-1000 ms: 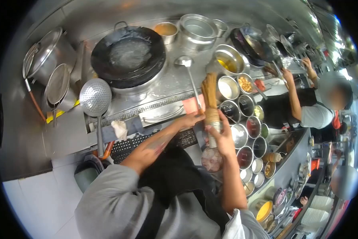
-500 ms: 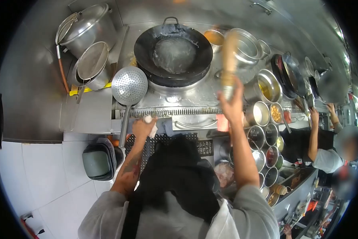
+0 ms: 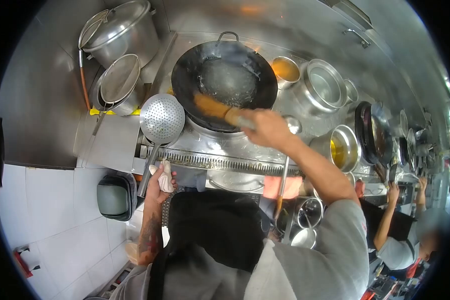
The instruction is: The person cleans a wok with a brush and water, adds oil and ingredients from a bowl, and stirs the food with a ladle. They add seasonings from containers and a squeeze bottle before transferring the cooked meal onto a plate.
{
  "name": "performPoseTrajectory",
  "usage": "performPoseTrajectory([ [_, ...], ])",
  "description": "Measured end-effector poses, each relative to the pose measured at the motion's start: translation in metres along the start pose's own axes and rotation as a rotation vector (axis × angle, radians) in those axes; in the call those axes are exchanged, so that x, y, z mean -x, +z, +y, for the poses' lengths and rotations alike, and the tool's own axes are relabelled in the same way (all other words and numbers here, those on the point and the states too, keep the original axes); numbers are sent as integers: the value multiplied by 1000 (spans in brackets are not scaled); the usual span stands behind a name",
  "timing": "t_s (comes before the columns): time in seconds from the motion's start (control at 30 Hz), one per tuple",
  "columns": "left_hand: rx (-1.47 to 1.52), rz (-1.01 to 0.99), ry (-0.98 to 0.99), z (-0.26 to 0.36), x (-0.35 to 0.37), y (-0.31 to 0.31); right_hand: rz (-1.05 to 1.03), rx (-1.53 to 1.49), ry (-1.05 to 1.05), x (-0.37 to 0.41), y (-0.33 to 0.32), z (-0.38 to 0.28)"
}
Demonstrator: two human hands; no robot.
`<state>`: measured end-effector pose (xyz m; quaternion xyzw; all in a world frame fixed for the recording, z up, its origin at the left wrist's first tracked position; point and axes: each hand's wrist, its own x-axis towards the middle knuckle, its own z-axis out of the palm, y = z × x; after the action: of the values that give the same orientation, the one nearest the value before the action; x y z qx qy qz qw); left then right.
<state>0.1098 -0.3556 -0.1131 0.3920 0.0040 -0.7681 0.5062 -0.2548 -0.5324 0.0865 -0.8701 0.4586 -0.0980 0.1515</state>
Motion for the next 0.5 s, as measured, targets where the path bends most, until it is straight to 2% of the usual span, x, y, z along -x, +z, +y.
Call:
performPoseTrajectory([
  [0.03,10,3,3,-1,-2,6,-8,3,-7,-9,-4,9],
  [0.1,-72,27,16,3,3,20,-328,132,-82,-26,-13,33],
  [0.13,-106,-54,-3,4,7,24,-479,261,77,-39,-33,44],
  [0.17,-105,-52,-13,2,9,27,-486,258,84,-38,-49,42],
  [0.23,25,-232,-113,-1,2,46,-423,406,222,-45,-78,36],
  [0.27,-26,-219,-144,-3,-8,56,-383,308,41,-46,-77,39],
  [0.33,-4,-199,-218,-13,-43,78,-462,231,41,-68,-55,22],
  [0.4,-37,-164,-282,-10,-71,123,-447,112,70,-131,11,32],
  [0.47,-53,-103,-329,-12,-109,159,-83,-69,361,-208,76,68],
  [0.5,-57,-59,-342,-17,-134,167,-83,-65,359,-211,80,58],
])
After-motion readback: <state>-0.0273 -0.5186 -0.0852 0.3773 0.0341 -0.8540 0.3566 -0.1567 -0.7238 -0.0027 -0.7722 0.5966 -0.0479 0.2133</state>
